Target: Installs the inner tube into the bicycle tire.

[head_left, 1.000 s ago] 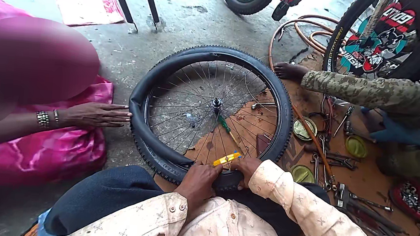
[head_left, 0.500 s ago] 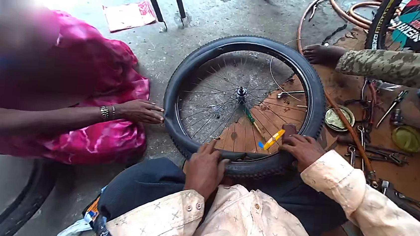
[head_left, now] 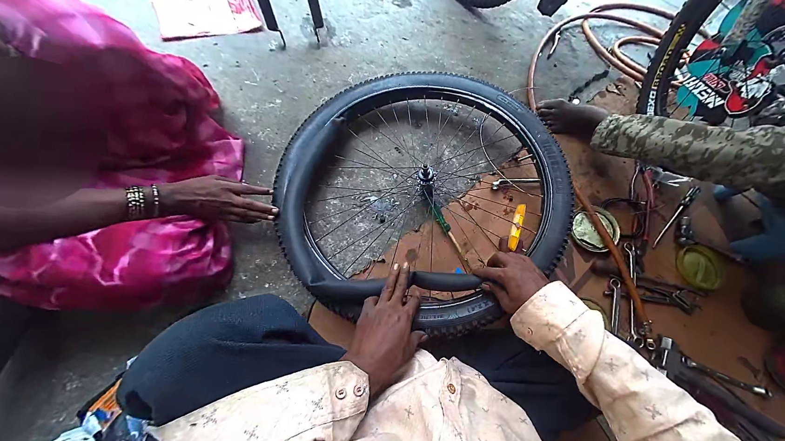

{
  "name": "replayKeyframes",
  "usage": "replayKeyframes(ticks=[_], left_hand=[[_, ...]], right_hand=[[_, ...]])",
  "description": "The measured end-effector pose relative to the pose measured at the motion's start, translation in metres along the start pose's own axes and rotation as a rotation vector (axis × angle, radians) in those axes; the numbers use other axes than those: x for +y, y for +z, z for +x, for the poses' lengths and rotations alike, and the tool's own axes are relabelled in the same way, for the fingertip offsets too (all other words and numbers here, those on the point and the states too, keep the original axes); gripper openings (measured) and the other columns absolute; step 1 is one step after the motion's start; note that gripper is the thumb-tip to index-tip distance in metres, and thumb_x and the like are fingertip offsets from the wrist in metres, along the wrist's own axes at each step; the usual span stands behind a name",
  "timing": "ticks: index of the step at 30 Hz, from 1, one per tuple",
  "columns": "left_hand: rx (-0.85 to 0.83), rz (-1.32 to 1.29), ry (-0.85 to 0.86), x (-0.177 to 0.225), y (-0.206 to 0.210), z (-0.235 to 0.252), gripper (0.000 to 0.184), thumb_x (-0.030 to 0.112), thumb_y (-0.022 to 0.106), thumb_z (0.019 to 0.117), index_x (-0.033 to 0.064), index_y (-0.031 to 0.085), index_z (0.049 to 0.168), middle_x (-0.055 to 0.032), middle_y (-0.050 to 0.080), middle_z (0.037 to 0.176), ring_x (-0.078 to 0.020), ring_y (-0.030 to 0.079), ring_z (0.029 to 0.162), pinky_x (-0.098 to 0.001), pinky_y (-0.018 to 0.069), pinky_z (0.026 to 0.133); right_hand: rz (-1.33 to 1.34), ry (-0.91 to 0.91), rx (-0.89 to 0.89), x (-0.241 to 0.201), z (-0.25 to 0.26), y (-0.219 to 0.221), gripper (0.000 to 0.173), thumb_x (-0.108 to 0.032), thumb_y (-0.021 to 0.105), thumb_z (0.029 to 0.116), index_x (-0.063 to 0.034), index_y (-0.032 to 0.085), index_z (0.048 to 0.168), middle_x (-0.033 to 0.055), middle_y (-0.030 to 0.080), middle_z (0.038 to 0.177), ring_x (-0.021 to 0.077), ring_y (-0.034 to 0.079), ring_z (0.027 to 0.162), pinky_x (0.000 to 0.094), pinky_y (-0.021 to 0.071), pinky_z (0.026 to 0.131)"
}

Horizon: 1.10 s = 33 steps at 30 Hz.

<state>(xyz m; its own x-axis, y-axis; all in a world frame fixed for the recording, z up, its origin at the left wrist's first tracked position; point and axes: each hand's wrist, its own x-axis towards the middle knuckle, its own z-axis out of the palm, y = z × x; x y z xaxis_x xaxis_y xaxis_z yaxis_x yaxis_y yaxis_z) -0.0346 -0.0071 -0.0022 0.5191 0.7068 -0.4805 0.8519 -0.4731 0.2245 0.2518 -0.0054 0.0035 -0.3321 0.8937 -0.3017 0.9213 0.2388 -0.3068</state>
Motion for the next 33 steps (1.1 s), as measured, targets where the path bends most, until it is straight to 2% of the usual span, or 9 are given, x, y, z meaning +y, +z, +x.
replayKeyframes(ticks=[3,9,13,17,20,23,26,29,33], left_hand=[[-0.012,-0.015,0.086,0.008,0.002,0.003,0.074,0.067,0.066,0.0872,0.0165,0.060,0.141,-0.0039,0.006,0.174,-0.0264,0.013,0.158,-0.0448,0.0391,0.114],[-0.010,-0.073,0.104,0.015,0.007,0.019,0.065,0.047,0.082,0.0809,0.0126,0.064,0.133,-0.0034,0.012,0.173,-0.0271,0.011,0.158,-0.0466,0.0395,0.113],[0.063,-0.072,0.087,0.014,0.005,0.015,0.064,0.035,0.086,0.0750,0.0094,0.064,0.129,-0.0071,0.037,0.162,-0.0284,0.034,0.149,-0.0484,0.0469,0.105],[0.139,-0.021,0.152,0.017,0.006,0.010,0.059,0.031,0.085,0.0759,0.0098,0.065,0.127,-0.0111,0.060,0.133,-0.0303,0.058,0.121,-0.0494,0.0499,0.094],[0.075,0.015,0.164,0.020,0.002,0.012,0.053,0.028,0.081,0.0794,0.0131,0.065,0.127,-0.0078,0.066,0.121,-0.0274,0.062,0.114,-0.0485,0.0494,0.095],[-0.005,0.009,0.161,0.021,-0.004,0.016,0.048,0.028,0.077,0.0824,0.0151,0.063,0.126,-0.0065,0.069,0.112,-0.0262,0.066,0.106,-0.0498,0.0474,0.097],[-0.061,-0.013,0.194,0.017,-0.004,0.022,0.048,0.033,0.075,0.0832,0.0154,0.060,0.125,-0.0055,0.071,0.103,-0.0248,0.068,0.099,-0.0497,0.0465,0.097],[-0.094,-0.022,0.244,0.019,-0.005,0.024,0.062,0.029,0.075,0.0822,0.0165,0.052,0.138,-0.0070,0.071,0.105,-0.0271,0.068,0.100,-0.0516,0.0447,0.100],[-0.060,-0.101,0.240,0.021,-0.006,0.021,0.083,0.019,0.079,0.0773,0.0158,0.044,0.152,-0.0104,0.062,0.135,-0.0305,0.059,0.124,-0.0539,0.0405,0.107]], right_hand=[[0.022,0.004,-0.010,-0.002,0.003,0.002,0.027,-0.027,0.063,0.0997,-0.0268,0.076,0.123,0.0091,0.069,0.118,0.0293,0.064,0.113,0.0556,0.0485,0.099],[0.065,0.096,-0.053,-0.014,0.018,0.003,0.024,-0.029,0.067,0.0974,-0.0227,0.076,0.118,0.0084,0.071,0.112,0.0292,0.068,0.107,0.0558,0.0547,0.089],[0.085,0.102,-0.110,-0.021,0.023,0.002,0.019,-0.031,0.073,0.0926,-0.0152,0.074,0.104,0.0090,0.071,0.103,0.0298,0.069,0.100,0.0564,0.0563,0.084],[0.139,0.069,-0.303,-0.018,0.028,-0.010,0.022,-0.034,0.071,0.0955,-0.0142,0.074,0.104,0.0088,0.070,0.103,0.0284,0.068,0.099,0.0552,0.0545,0.088],[0.160,0.101,-0.409,-0.017,0.030,-0.014,0.025,-0.039,0.065,0.0952,-0.0176,0.077,0.101,0.0072,0.073,0.093,0.0269,0.070,0.093,0.0571,0.0546,0.085],[0.092,0.199,-0.605,-0.037,0.034,-0.029,0.041,-0.048,0.058,0.0996,-0.0130,0.078,0.107,0.0143,0.074,0.100,0.0335,0.069,0.102,0.0621,0.0497,0.092],[-0.017,0.215,-0.713,-0.053,0.033,-0.032,0.062,-0.065,0.055,0.0961,-0.0067,0.076,0.103,0.0175,0.072,0.101,0.0347,0.069,0.102,0.0608,0.0517,0.090],[-0.036,0.181,-0.762,-0.055,0.034,-0.029,0.065,-0.068,0.059,0.0931,-0.0059,0.073,0.105,0.0181,0.071,0.102,0.0349,0.069,0.102,0.0604,0.0520,0.089],[0.182,0.101,-0.540,-0.054,0.025,0.000,0.055,-0.054,0.071,0.0912,-0.0105,0.068,0.124,0.0149,0.071,0.113,0.0325,0.066,0.112,0.0583,0.0499,0.099]])
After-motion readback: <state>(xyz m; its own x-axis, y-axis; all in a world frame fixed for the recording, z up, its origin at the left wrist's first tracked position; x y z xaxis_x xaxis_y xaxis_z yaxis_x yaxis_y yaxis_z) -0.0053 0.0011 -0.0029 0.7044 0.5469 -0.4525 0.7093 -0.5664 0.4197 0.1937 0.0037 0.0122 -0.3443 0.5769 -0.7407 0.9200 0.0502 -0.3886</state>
